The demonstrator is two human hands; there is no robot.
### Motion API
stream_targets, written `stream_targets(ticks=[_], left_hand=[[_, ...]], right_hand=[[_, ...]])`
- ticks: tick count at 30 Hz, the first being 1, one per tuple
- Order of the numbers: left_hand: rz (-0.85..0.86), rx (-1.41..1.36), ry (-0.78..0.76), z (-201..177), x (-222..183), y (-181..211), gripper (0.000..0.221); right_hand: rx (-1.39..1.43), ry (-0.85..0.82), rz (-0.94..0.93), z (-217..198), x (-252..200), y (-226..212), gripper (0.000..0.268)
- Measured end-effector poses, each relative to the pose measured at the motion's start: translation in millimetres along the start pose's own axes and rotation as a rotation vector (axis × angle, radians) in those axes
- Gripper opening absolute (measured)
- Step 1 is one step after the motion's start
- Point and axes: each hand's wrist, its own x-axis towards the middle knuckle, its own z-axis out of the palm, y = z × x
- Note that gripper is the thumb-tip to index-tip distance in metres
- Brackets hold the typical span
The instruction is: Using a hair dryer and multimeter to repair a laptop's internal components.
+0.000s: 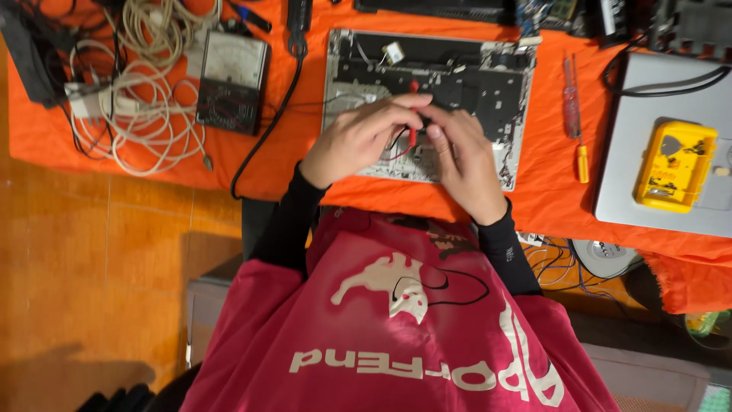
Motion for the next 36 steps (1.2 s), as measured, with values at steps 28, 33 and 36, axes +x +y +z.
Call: stream_targets(ticks=[28, 33, 36], left_hand=[[-0.007, 0.203, 0.91, -148.3, -56.9, 16.4, 0.029], [0.059, 0.12, 1.217, -184.1, -74.4, -10.5, 0.034], [0.006, 0.198, 1.07, -165.8, -67.8, 6.8, 0.031]], right_hand=[[-0.464, 0.677, -0.346, -49.3, -38.8, 70.6, 0.019], [-0.272, 0.857, -0.176, -46.6, -40.9, 61.6, 0.018], [-0.018, 0.851, -0.122, -41.9, -42.5, 63.7, 0.024]])
